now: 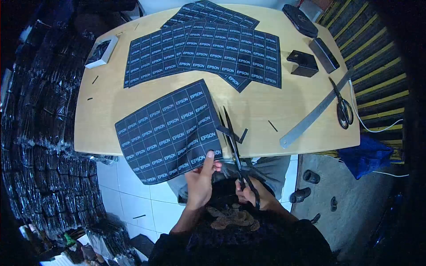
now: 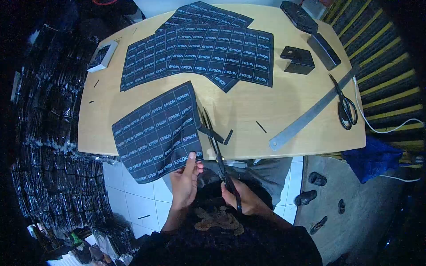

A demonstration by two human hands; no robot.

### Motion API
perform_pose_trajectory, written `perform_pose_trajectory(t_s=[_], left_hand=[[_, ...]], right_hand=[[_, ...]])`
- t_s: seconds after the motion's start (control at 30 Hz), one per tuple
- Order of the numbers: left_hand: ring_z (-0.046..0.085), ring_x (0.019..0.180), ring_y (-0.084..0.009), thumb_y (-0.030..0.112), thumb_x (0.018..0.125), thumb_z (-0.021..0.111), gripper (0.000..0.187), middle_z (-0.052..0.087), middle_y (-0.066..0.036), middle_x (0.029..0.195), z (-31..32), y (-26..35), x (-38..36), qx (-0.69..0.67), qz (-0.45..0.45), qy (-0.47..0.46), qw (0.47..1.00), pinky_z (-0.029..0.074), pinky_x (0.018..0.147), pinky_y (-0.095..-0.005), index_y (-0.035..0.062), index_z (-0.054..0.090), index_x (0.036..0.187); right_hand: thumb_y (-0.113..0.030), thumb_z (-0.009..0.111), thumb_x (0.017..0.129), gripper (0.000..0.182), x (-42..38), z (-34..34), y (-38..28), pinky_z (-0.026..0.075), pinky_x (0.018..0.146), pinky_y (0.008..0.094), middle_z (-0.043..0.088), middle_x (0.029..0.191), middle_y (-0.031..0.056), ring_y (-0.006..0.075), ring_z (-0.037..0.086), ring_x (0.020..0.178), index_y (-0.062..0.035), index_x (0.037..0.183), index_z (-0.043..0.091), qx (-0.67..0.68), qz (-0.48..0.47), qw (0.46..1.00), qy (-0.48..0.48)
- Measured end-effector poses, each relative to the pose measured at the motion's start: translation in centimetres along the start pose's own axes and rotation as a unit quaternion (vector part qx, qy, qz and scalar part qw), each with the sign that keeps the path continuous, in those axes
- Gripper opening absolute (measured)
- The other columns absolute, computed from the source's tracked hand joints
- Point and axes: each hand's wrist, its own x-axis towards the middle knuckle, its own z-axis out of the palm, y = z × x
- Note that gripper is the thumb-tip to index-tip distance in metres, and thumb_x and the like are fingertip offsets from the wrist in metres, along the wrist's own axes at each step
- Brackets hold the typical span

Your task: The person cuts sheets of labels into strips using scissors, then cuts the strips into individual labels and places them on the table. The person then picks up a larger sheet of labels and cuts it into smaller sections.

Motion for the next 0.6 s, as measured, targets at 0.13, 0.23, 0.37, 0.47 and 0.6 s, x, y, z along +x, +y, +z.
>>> perform_pose_trajectory(t_s=[0.13, 0.23, 0.37, 0.47, 0.6], left_hand=[[0.057, 0.062, -0.0119, 0.018, 0.087, 0.060, 0.016, 0.060, -0.005, 0.074, -0.5, 0.7, 0.6, -0.055, -0.013, -0.004, 0.998, 0.046, 0.056, -0.0240, 0.0019, 0.059, 0.086], [0.057, 0.060, -0.0125, 0.021, 0.088, 0.058, 0.020, 0.060, -0.006, 0.074, 0.2, 1.5, 0.4, -0.072, -0.008, 0.006, 0.997, 0.046, 0.054, -0.0244, 0.0013, 0.058, 0.087], [0.058, 0.057, -0.0137, 0.023, 0.089, 0.057, 0.022, 0.060, -0.007, 0.073, -0.1, 1.4, 0.7, -0.078, -0.008, 0.018, 0.997, 0.047, 0.051, -0.0246, 0.0009, 0.056, 0.087], [0.058, 0.057, -0.0140, 0.022, 0.089, 0.057, 0.021, 0.060, -0.007, 0.072, -0.4, 1.3, 0.8, -0.076, -0.005, 0.011, 0.997, 0.047, 0.051, -0.0246, 0.0009, 0.055, 0.089], [0.059, 0.059, -0.0144, 0.021, 0.088, 0.057, 0.020, 0.060, -0.007, 0.075, -0.4, 1.3, 0.7, -0.081, -0.015, 0.008, 0.997, 0.047, 0.052, -0.0246, 0.0008, 0.056, 0.090]], right_hand=[[-0.055, 0.056, 0.079, 0.051, -0.7, -0.7, 0.2, 0.030, 0.054, 0.0227, 0.033, 0.069, -0.0026, 0.0073, 0.031, 0.059, -0.0074, 0.088, 0.039, -0.004, -0.004, 0.999, 0.035], [-0.040, 0.056, 0.085, 0.036, -1.1, -1.5, 0.6, 0.037, 0.054, 0.0240, 0.042, 0.071, -0.0010, 0.0083, 0.042, 0.060, -0.0073, 0.091, 0.042, -0.004, -0.012, 0.999, 0.031], [-0.042, 0.056, 0.085, 0.038, -1.0, -1.3, 0.5, 0.035, 0.052, 0.0238, 0.039, 0.069, -0.0017, 0.0080, 0.038, 0.058, -0.0068, 0.091, 0.042, 0.036, 0.011, 0.998, 0.058], [-0.036, 0.055, 0.087, 0.034, -0.9, -1.7, 0.8, 0.032, 0.051, 0.0232, 0.037, 0.068, -0.0021, 0.0075, 0.036, 0.057, -0.0057, 0.092, 0.041, 0.073, 0.009, 0.997, 0.024], [-0.032, 0.054, 0.087, 0.030, -1.2, -1.1, 0.3, 0.031, 0.051, 0.0232, 0.037, 0.068, -0.0021, 0.0073, 0.036, 0.057, -0.0057, 0.092, 0.041, 0.055, -0.019, 0.998, 0.039]])
